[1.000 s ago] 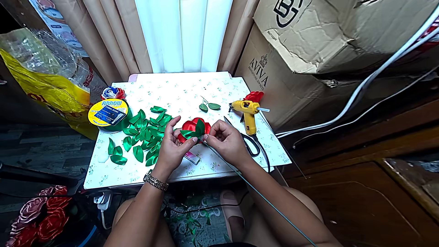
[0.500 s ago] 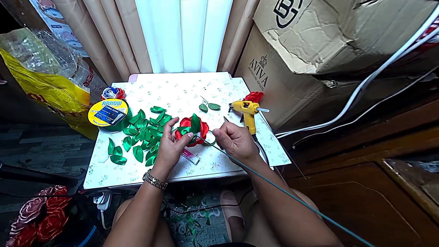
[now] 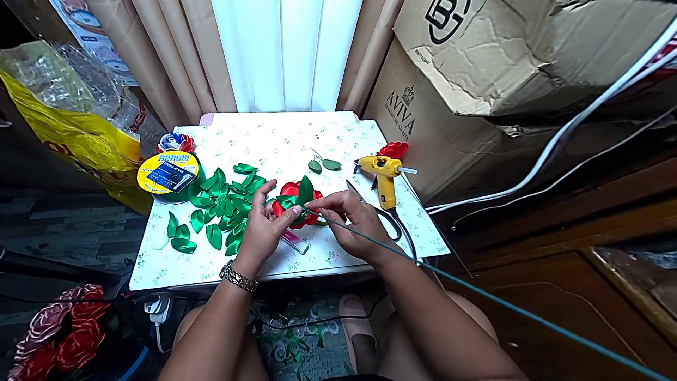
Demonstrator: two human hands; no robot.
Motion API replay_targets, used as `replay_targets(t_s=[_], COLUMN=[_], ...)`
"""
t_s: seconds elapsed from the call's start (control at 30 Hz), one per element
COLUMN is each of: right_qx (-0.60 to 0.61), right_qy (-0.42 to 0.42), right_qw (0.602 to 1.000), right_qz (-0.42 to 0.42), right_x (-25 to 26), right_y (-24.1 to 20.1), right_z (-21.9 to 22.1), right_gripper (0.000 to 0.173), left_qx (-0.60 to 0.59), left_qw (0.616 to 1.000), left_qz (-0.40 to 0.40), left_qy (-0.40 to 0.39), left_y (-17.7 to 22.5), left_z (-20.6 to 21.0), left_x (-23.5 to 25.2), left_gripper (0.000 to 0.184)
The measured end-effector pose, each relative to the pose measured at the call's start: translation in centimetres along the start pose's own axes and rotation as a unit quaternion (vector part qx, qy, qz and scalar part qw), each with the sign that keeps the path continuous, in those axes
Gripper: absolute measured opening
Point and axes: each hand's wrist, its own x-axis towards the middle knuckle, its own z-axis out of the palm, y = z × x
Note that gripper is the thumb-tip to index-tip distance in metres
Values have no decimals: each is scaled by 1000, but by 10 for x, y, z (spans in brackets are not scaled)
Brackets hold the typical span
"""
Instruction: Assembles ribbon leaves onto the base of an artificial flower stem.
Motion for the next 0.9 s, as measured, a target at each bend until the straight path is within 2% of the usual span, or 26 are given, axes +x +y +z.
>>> replay_targets(t_s=[0.37,0.47,0.53,0.6,0.67,0.77,0.9], right_qx=[1,106,206,270,295,283,253], right_qy=[-9,-34,-48,-59,-54,-22,45], right_qw=[999,988,965,946,933,931,949], right_qz=[42,110,152,169,198,228,182], right_x=[0,1,2,2,3,7,9], right_y=[-2,-5,-5,-4,-8,-18,-28], right_z=[-1,-4,-10,-17,-23,-33,-53], right_gripper=[13,8,8,26,34,26,15], left_qx=[2,-5,-20,-44,-58,-63,-96], left_qw=[1000,1000,999,998,996,994,987], left_qz=[2,-11,-15,-17,-20,-16,-8], left_qy=[0,24,36,45,57,87,126], left_y=[0,1,1,2,3,4,8], left_z=[3,2,-2,-5,-8,-15,-25], left_x=[0,1,3,4,5,8,11], left_gripper=[68,63,60,56,52,52,45])
